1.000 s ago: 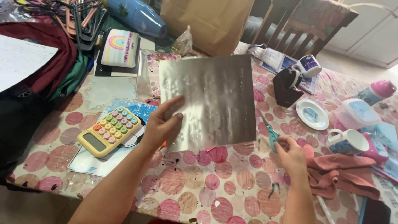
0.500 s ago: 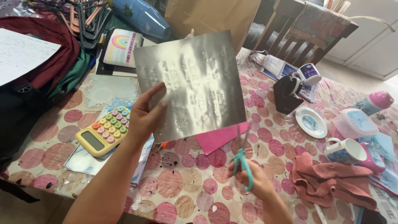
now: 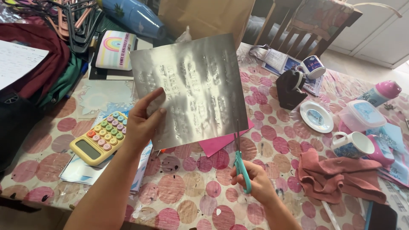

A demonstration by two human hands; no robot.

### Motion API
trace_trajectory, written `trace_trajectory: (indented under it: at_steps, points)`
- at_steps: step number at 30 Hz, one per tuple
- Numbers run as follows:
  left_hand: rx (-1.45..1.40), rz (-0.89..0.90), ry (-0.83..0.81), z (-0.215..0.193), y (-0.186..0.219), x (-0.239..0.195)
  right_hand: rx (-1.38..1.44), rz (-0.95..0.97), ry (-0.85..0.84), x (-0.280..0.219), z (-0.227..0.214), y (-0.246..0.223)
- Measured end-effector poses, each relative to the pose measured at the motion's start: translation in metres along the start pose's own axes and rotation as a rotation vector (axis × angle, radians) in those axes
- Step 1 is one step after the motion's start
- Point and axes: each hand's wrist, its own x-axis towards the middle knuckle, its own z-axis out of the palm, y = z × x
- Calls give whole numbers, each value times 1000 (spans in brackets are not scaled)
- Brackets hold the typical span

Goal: Cutting a sheet of metallic paper into smaller rectangular pieces using scissors and marking them with a pen.

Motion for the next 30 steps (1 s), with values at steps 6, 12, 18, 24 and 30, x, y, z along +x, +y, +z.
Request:
trace_trajectory:
  at_steps: [6,12,18,24,30]
  points:
    - [-27,-32,-6,1,-2,-1,-24,12,37,-1,5,-7]
    - [-19,-20,-33,1,2,-2,20,7,53,-2,2,0]
    - [12,-37,-34,3,3,-4,-13,-140,39,-1,-4,5]
    - [-81,-86,-135,11,1,-7,124,-325,148,-2,-1,-7]
    - [-124,-143,-310,29,10,-17,329,-387,338,-1,-4,-46]
